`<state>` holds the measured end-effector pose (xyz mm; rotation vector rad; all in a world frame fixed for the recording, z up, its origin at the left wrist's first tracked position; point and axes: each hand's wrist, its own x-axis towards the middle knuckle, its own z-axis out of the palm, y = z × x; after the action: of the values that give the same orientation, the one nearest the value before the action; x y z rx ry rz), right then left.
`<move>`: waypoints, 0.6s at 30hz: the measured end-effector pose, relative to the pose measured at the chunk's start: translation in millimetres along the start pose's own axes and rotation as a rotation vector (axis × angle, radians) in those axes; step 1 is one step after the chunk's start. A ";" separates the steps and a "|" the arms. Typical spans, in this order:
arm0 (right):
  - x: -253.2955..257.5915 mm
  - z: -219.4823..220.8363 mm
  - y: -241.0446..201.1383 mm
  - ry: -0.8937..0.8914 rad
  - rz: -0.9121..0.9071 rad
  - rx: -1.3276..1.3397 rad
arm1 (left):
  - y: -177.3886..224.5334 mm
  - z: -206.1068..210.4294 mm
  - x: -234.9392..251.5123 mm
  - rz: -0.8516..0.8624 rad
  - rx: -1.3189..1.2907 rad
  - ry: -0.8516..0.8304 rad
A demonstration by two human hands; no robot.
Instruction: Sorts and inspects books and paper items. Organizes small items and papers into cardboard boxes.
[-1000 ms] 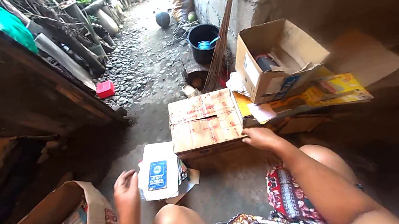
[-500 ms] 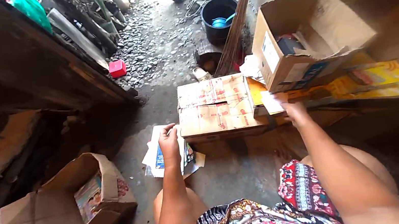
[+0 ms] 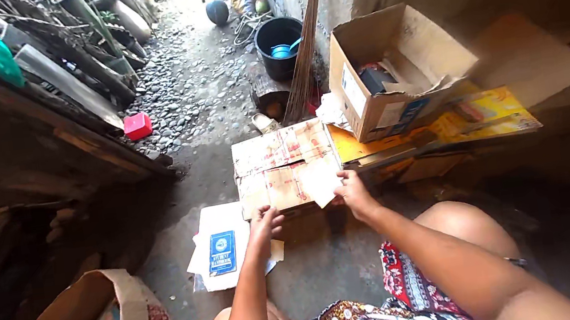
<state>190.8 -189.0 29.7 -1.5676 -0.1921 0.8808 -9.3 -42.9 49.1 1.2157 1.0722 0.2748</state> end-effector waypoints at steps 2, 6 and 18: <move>-5.8 13.3 7.3 -0.084 -0.030 -0.008 | -13.4 20.3 1.7 -0.010 -0.023 -0.115; -13.6 27.5 12.4 -0.199 -0.046 -0.049 | -26.5 50.7 -1.4 0.129 -0.177 -0.157; -7.1 -4.7 -4.5 -0.460 -0.212 -0.630 | -71.3 -75.1 86.3 -0.069 0.477 0.616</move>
<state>190.4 -195.8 36.5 -1.8423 -1.0279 1.0592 -48.8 35.5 -53.2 1.5599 1.7819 0.3653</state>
